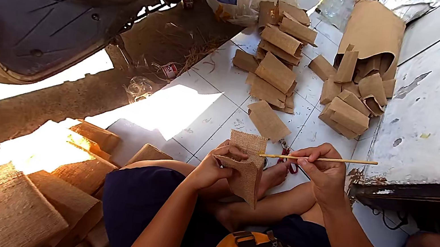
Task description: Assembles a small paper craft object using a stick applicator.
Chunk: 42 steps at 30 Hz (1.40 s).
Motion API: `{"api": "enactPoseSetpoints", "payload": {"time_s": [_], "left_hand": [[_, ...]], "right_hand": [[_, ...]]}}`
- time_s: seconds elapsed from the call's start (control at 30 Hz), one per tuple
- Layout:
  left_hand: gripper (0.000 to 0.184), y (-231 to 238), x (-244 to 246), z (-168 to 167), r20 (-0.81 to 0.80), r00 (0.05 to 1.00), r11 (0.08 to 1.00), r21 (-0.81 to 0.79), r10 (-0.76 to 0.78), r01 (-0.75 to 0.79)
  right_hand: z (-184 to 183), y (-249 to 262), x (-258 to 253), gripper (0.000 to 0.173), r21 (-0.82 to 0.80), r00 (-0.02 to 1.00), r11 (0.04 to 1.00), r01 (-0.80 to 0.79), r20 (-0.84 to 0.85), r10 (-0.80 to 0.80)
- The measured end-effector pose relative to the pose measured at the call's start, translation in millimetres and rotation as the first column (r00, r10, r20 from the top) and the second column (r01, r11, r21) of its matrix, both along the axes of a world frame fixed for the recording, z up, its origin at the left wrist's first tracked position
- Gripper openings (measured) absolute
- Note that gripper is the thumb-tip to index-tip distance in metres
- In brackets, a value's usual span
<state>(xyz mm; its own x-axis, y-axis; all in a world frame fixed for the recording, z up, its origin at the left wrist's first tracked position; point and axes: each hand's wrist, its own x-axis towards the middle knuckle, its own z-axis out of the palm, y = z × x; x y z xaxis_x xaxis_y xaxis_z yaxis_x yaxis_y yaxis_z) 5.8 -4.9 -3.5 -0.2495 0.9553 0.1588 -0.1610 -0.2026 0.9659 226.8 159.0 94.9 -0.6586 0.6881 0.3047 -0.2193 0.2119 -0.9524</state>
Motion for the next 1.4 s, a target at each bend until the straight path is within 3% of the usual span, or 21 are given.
{"api": "enactPoseSetpoints", "payload": {"time_s": [0.13,0.43,0.63,0.77,0.9,1.13,1.23,1.4], "left_hand": [[0.04,1,1,1,0.027,0.999,1.0,0.002,-0.029,0.029],[0.039,1,2,2,0.03,0.997,0.998,0.001,-0.07,0.07],[0.038,1,0,2,0.017,0.995,0.995,0.003,-0.097,0.097],[0.039,0,-2,3,0.043,0.994,0.995,0.009,-0.099,0.098],[0.037,1,-2,2,0.024,0.994,0.995,0.004,-0.102,0.102],[0.038,-1,-1,3,0.068,0.997,0.999,0.036,-0.037,0.034],[0.038,0,0,3,0.067,0.996,0.998,0.01,-0.059,0.059],[0.035,2,0,2,0.027,0.993,0.992,0.035,-0.119,0.118]], "right_hand": [[-1,2,4,0.021,-0.005,0.998,0.999,0.049,-0.032,-0.049],[-6,2,2,0.023,-0.04,0.998,0.999,-0.02,-0.058,0.017],[-2,5,2,0.023,0.009,0.998,1.0,0.022,-0.053,-0.022],[-1,4,6,0.022,0.014,0.998,0.998,-0.056,-0.018,0.056],[2,5,7,0.022,0.06,0.999,0.998,0.008,-0.032,-0.006],[0,0,10,0.02,0.074,0.997,0.994,-0.079,-0.02,0.081],[6,5,14,0.022,0.087,0.999,0.996,-0.021,-0.048,0.025],[4,5,11,0.021,0.123,0.995,0.987,-0.099,0.03,0.096]]}}
